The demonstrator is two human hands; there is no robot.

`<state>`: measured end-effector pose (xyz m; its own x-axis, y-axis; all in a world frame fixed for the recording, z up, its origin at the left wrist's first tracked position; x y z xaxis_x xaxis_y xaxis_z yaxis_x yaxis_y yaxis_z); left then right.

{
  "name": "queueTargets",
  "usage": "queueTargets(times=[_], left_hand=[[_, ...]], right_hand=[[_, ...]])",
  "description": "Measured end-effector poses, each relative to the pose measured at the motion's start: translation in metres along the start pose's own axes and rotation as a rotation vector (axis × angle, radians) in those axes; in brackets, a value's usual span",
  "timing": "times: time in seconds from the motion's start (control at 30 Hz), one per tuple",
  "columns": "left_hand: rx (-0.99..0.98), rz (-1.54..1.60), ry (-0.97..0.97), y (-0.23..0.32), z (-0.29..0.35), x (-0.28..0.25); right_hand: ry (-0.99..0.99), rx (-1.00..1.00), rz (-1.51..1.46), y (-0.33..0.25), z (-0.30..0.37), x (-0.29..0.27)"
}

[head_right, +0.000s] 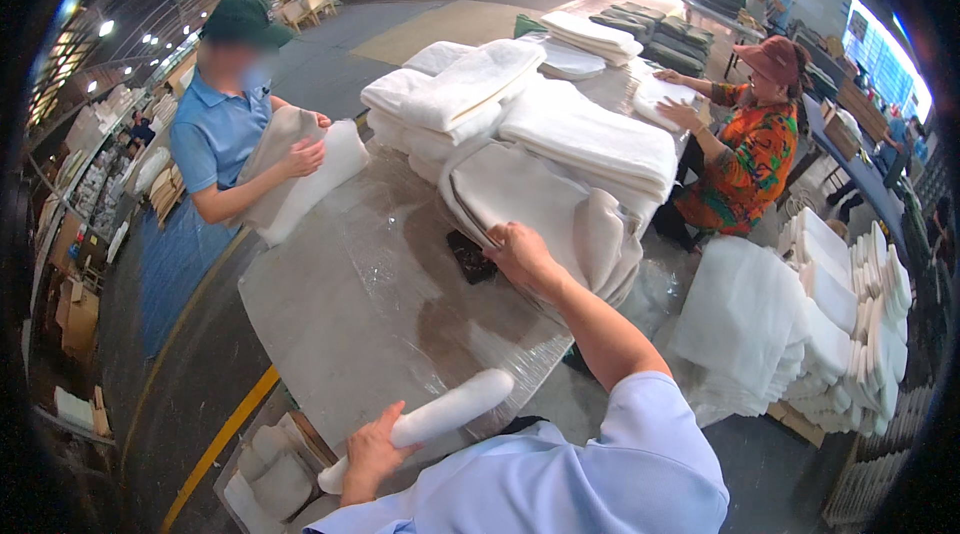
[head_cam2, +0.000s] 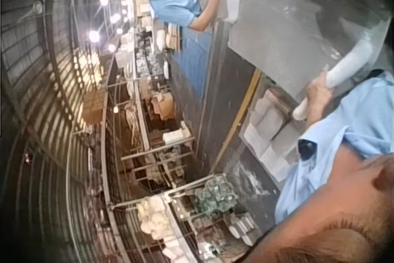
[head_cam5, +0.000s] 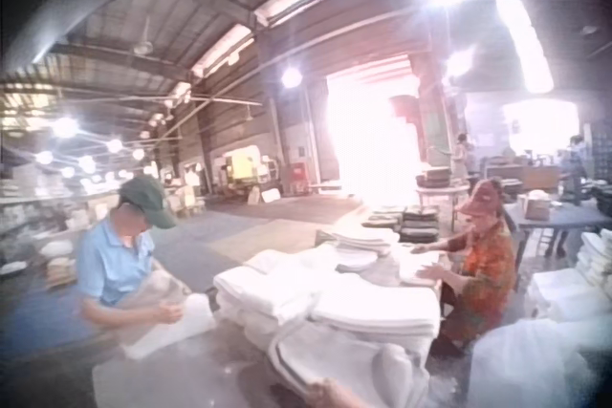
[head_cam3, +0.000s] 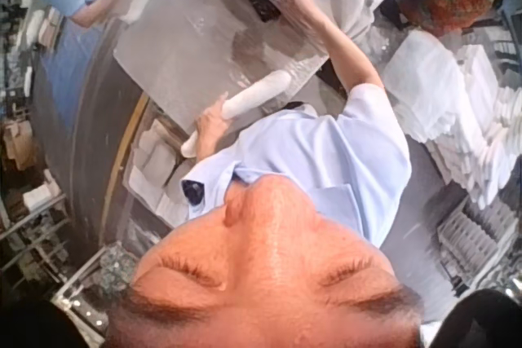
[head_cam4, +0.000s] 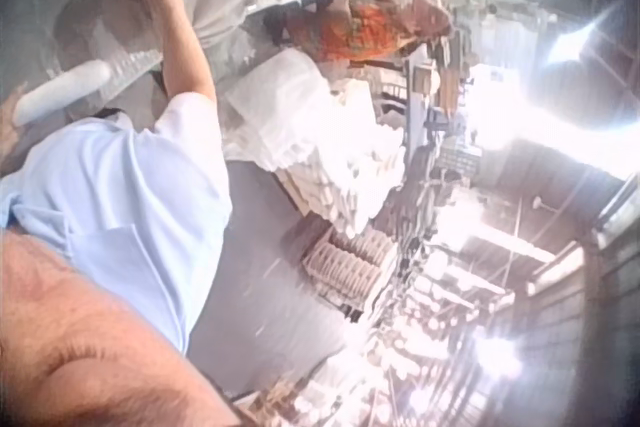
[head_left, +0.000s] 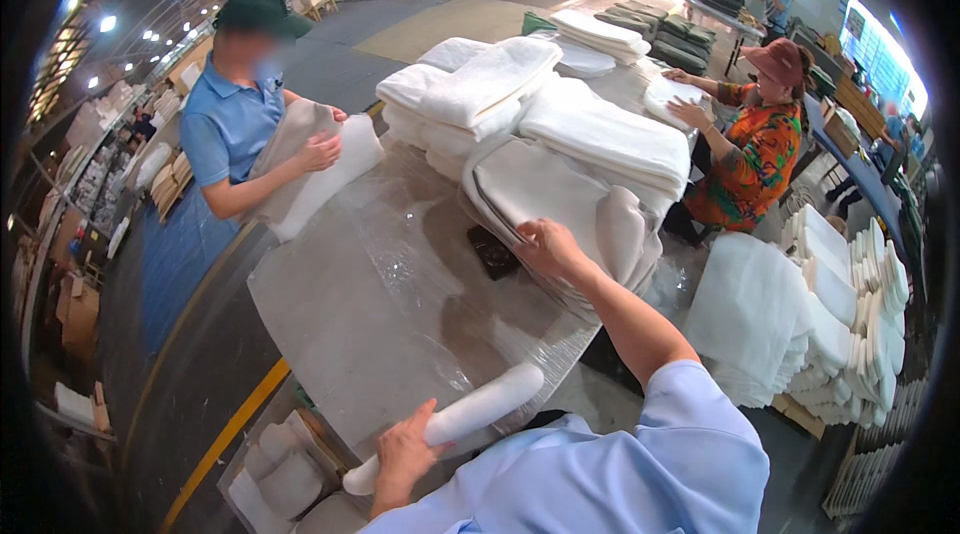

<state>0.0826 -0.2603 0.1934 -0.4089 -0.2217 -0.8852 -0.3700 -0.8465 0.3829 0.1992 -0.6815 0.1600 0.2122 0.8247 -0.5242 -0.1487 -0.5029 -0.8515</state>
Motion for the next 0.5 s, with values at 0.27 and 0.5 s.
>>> queueTargets(times=[0.27, 0.5], left_hand=[[0.033, 0.069, 0.037, -0.009, -0.003, 0.002], [0.083, 0.153, 0.013, -0.007, -0.012, -0.020]], right_hand=[[0.326, 0.155, 0.510, 0.001, -0.076, 0.046], [0.501, 0.069, 0.286, 0.024, -0.084, 0.004]])
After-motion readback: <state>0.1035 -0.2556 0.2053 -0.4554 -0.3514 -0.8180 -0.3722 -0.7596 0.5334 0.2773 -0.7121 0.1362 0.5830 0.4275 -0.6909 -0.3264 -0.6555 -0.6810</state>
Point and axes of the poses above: each hand's wrist, its own z-axis away from the middle knuckle, its own x-axis out of the palm, y = z × x, the point moved 1 cm from there along -z, towards the middle knuckle, and after that the axes turned 1 degree about -y, right-handed, at the moved point
